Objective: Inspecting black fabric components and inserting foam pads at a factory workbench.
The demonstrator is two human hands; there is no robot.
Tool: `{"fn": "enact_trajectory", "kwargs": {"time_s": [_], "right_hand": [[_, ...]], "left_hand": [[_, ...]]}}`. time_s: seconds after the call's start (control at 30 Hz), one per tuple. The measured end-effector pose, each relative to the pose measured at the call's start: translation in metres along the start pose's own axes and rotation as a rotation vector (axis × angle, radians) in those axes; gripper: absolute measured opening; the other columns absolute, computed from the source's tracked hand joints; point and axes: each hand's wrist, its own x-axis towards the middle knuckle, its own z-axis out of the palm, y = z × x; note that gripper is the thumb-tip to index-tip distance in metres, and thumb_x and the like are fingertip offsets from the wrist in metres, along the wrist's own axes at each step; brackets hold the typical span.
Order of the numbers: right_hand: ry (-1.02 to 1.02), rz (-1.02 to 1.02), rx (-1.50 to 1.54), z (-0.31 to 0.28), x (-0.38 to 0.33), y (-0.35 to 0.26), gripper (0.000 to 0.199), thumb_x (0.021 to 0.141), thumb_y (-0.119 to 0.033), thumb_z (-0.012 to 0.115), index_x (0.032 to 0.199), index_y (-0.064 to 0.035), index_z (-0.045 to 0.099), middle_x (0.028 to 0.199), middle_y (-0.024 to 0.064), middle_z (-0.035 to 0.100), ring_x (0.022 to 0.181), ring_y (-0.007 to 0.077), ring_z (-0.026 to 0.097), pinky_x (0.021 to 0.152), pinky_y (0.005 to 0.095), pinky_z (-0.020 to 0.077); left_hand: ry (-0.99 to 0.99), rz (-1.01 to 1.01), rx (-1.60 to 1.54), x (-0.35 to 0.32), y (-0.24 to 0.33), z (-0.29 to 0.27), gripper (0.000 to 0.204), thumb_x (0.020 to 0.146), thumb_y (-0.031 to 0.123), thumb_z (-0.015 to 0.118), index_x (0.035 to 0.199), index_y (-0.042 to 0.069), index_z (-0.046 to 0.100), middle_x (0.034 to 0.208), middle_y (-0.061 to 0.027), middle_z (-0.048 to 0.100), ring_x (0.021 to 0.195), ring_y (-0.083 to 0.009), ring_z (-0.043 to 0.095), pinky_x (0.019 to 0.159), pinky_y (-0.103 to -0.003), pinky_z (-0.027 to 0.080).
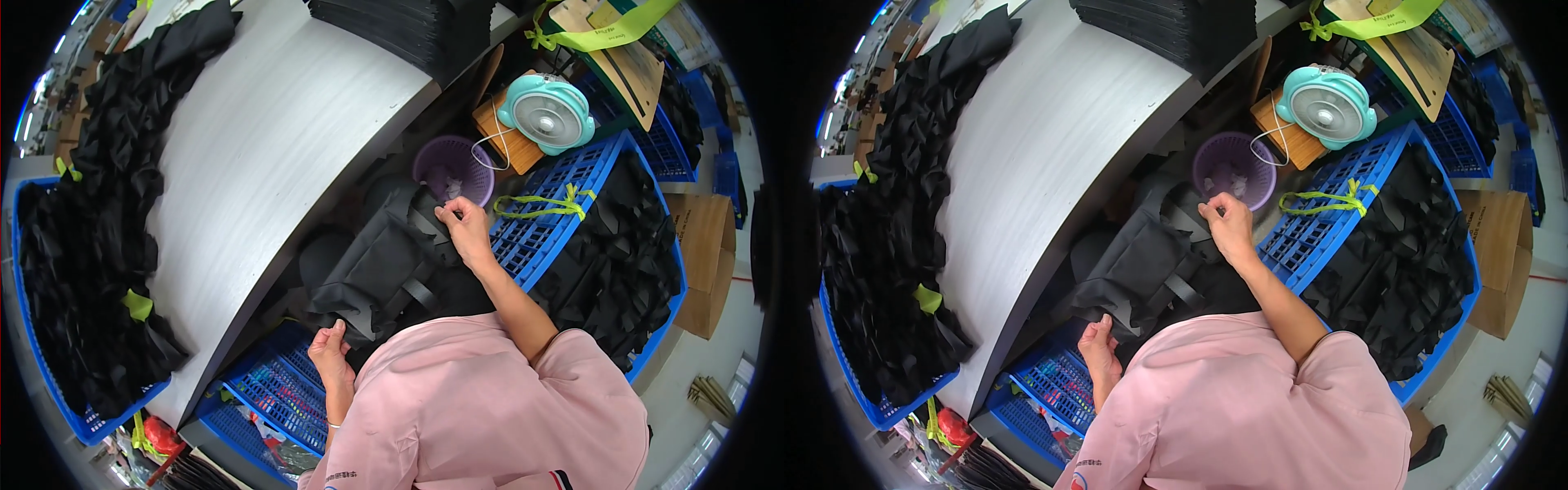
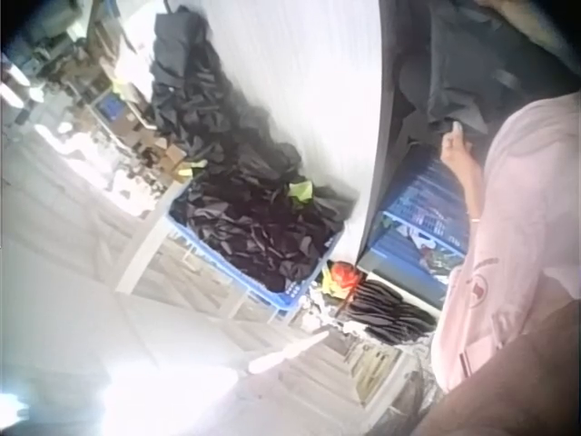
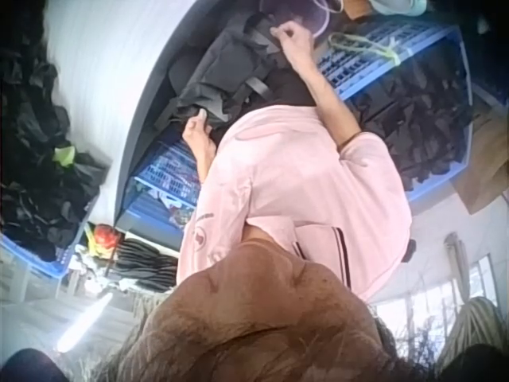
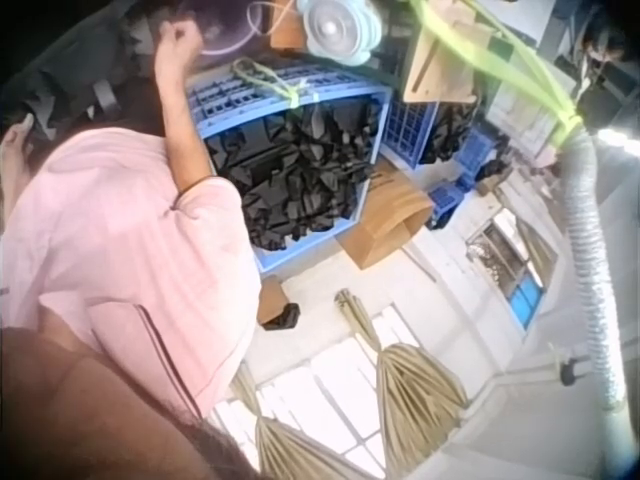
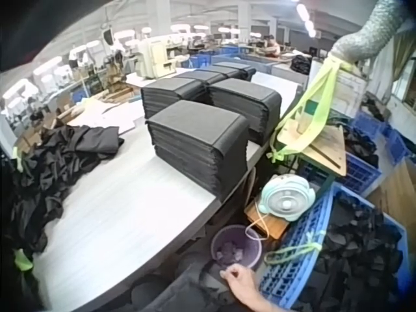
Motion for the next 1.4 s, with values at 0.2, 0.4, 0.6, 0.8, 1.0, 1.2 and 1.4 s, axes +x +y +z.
{"fn": "enact_trajectory", "kwargs": {"time_s": [0.2, 0.4, 0.6, 0.8, 1.0, 1.2, 1.4], "right_hand": [[0.087, -0.026, 0.102, 0.005, 0.002, 0.013, 0.017, 0.079, -0.016, 0.075, 0.082, -0.0006, 0.068, 0.076, 0.0123, 0.07, 0.073, 0.0202, 0.066, 0.068, 0.0338, 0.0492], [-0.078, 0.112, 0.066, -0.014, 0.008, 0.003, 0.02, 0.081, -0.016, 0.077, 0.088, 0.0003, 0.067, 0.081, 0.0083, 0.07, 0.075, 0.013, 0.064, 0.068, 0.0294, 0.05], [-0.497, 0.282, 0.491, -0.04, 0.012, -0.013, 0.043, 0.084, -0.016, 0.078, 0.12, -0.0002, 0.061, 0.099, 0.0059, 0.07, 0.086, 0.0105, 0.065, 0.078, 0.0258, 0.0521], [-0.558, 0.27, 0.277, -0.079, 0.001, 0.013, 0.025, 0.086, -0.01, 0.072, 0.11, -0.002, 0.07, 0.095, 0.0008, 0.07, 0.085, 0.0096, 0.064, 0.079, 0.0259, 0.052], [-0.251, 0.213, 0.374, -0.232, -0.035, 0.018, 0.029, 0.087, -0.004, 0.065, 0.116, -0.0018, 0.064, 0.103, 0.0009, 0.068, 0.089, 0.0095, 0.064, 0.081, 0.0265, 0.0534], [-0.04, 0.245, 0.176, -0.422, -0.073, 0.046, 0.032, 0.084, -0.002, 0.065, 0.116, -0.0036, 0.064, 0.11, -0.0005, 0.068, 0.096, 0.0103, 0.063, 0.085, 0.0278, 0.0523], [-0.011, 0.461, -0.308, -0.435, -0.05, 0.12, 0.024, 0.085, -0.008, 0.07, 0.108, -0.0023, 0.066, 0.101, -0.0009, 0.067, 0.094, 0.0119, 0.06, 0.085, 0.029, 0.0486]], "left_hand": [[-0.02, -0.025, -0.04, -0.001, 0.001, 0.0, 0.021, 0.089, 0.012, 0.074, 0.071, 0.013, 0.063, 0.065, 0.0052, 0.06, 0.054, -0.0033, 0.05, 0.049, -0.018, 0.042], [-0.112, -0.085, -0.018, 0.004, 0.005, -0.004, 0.023, 0.091, 0.015, 0.073, 0.071, 0.014, 0.062, 0.064, 0.0054, 0.059, 0.053, -0.0031, 0.051, 0.049, -0.019, 0.044], [-0.168, 0.003, 0.066, 0.002, 0.012, 0.001, 0.018, 0.088, 0.009, 0.075, 0.077, 0.013, 0.062, 0.065, 0.0054, 0.061, 0.053, -0.0028, 0.055, 0.048, -0.019, 0.049], [-0.308, 0.081, 0.189, -0.011, 0.019, 0.031, 0.015, 0.088, 0.005, 0.073, 0.083, 0.009, 0.059, 0.07, 0.0052, 0.059, 0.055, -0.002, 0.053, 0.048, -0.02, 0.05], [-0.576, 0.004, 0.168, -0.02, 0.008, 0.032, 0.018, 0.097, 0.013, 0.064, 0.11, 0.001, 0.065, 0.094, -0.0097, 0.071, 0.067, -0.0134, 0.068, 0.06, -0.027, 0.057], [-0.624, -0.067, 0.037, -0.003, -0.009, 0.01, 0.022, 0.099, 0.017, 0.061, 0.113, 0.001, 0.065, 0.102, -0.0124, 0.071, 0.081, -0.0177, 0.07, 0.068, -0.029, 0.059], [-0.603, -0.017, 0.062, -0.006, -0.009, 0.018, 0.022, 0.1, 0.017, 0.06, 0.114, 0.0, 0.064, 0.102, -0.0125, 0.07, 0.083, -0.0182, 0.07, 0.07, -0.03, 0.059]]}}
